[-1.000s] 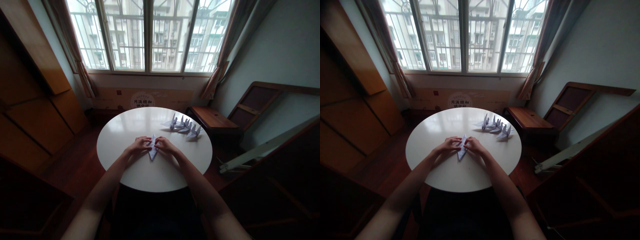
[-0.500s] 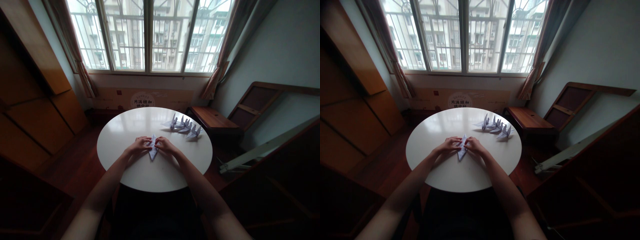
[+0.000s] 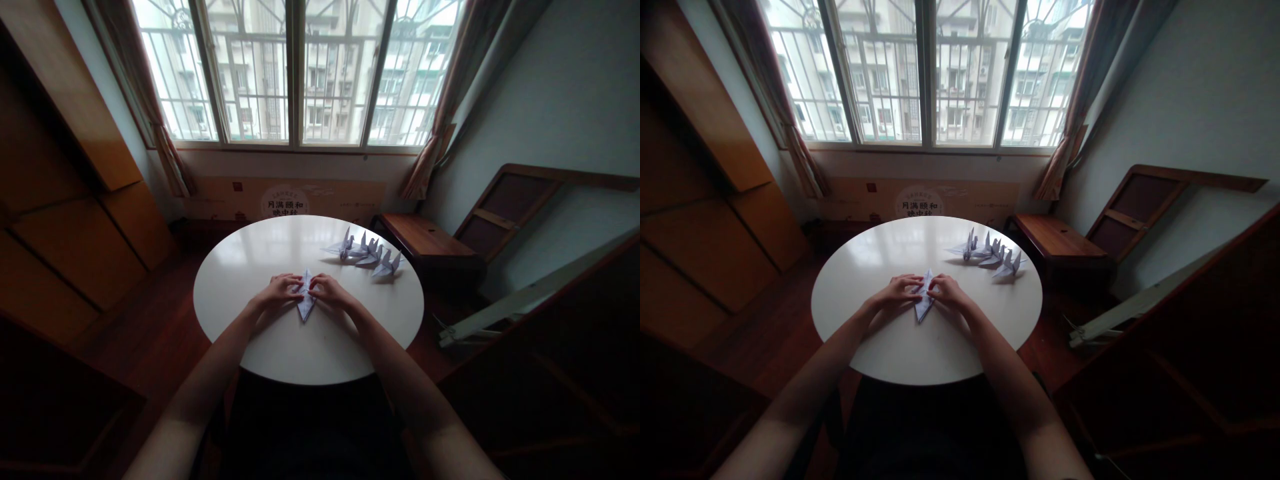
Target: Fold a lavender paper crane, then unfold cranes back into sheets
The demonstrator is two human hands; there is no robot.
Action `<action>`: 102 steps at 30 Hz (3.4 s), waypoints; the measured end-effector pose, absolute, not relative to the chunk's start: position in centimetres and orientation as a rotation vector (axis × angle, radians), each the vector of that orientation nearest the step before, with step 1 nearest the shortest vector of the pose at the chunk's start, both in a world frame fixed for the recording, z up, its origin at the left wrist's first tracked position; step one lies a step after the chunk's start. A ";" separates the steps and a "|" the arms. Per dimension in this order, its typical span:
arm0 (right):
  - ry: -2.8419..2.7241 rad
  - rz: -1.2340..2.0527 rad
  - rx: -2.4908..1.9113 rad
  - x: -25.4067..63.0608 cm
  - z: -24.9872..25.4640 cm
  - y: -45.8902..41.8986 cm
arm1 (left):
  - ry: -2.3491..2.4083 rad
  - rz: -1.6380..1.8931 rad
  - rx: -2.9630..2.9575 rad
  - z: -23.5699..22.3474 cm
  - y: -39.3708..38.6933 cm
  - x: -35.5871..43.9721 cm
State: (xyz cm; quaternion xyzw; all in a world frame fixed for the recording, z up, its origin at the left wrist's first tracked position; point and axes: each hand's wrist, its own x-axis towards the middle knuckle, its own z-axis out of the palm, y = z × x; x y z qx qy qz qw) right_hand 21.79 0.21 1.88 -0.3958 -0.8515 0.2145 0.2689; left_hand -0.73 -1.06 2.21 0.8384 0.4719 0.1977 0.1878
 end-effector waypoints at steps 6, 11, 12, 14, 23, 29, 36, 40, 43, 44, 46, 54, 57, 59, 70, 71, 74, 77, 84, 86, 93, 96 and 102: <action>-2.297 0.584 -1.071 21.8 2.1 0.1 | 1.334 0.566 2.357 2.2 -1.0 -0.7; -2.300 0.593 -1.078 21.8 2.0 0.2 | 1.337 0.556 2.357 2.1 -0.9 -0.7; -2.301 0.593 -1.079 21.8 2.0 0.2 | 1.334 0.554 2.358 2.1 -0.9 -0.7; -2.300 0.592 -1.078 21.8 2.0 0.3 | 1.330 0.553 2.359 2.2 -0.9 -0.7; -2.296 0.586 -1.078 21.8 2.1 0.1 | 1.312 0.573 2.361 1.7 -0.6 -0.9; -2.291 0.589 -1.074 21.8 1.9 0.2 | 1.284 0.620 2.368 1.3 -0.3 -1.0; -2.291 0.589 -1.065 21.8 1.8 0.3 | 1.303 0.606 2.371 1.5 -0.5 -0.9; -2.294 0.579 -1.054 21.8 1.8 0.3 | 1.306 0.616 2.352 1.3 -0.4 -0.9; -2.299 0.576 -1.056 21.8 1.9 0.3 | 1.291 0.638 2.352 1.2 -0.3 -0.9; -2.298 0.577 -1.059 21.8 1.9 0.3 | 1.285 0.641 2.355 1.2 -0.2 -0.9; -2.299 0.582 -1.064 21.8 2.0 0.2 | 1.278 0.645 2.358 1.1 -0.2 -1.0; -2.291 0.579 -1.054 21.8 1.9 0.2 | 1.291 0.630 2.358 1.5 -0.4 -0.9; -2.292 0.586 -1.065 21.8 1.9 0.2 | 1.289 0.615 2.361 1.5 -0.4 -0.9; -2.290 0.591 -1.070 21.8 1.9 0.2 | 1.288 0.619 2.357 1.4 -0.4 -0.9; -2.294 0.591 -1.071 21.8 2.3 -0.1 | 1.310 0.598 2.359 1.8 -0.6 -0.8; -2.295 0.590 -1.070 21.8 2.3 -0.1 | 1.313 0.594 2.360 1.8 -0.6 -0.9; -2.298 0.592 -1.072 21.8 2.3 -0.1 | 1.301 0.609 2.360 1.6 -0.5 -0.9; -2.300 0.592 -1.070 21.8 2.3 -0.1 | 1.288 0.637 2.349 1.4 -0.4 -0.9; -2.305 0.584 -1.066 21.8 2.4 -0.2 | 1.283 0.647 2.337 1.5 -0.5 -0.9; -2.308 0.585 -1.075 21.8 2.4 -0.3 | 1.271 0.653 2.347 1.4 -0.4 -1.0; -2.300 0.593 -1.079 21.8 2.2 0.0 | 1.266 0.661 2.360 0.8 -0.1 -1.1; -2.301 0.587 -1.066 21.8 2.1 0.1 | 1.271 0.651 2.356 0.9 -0.2 -1.1; -2.303 0.588 -1.063 21.8 2.3 -0.1 | 1.285 0.628 2.370 1.2 -0.3 -1.1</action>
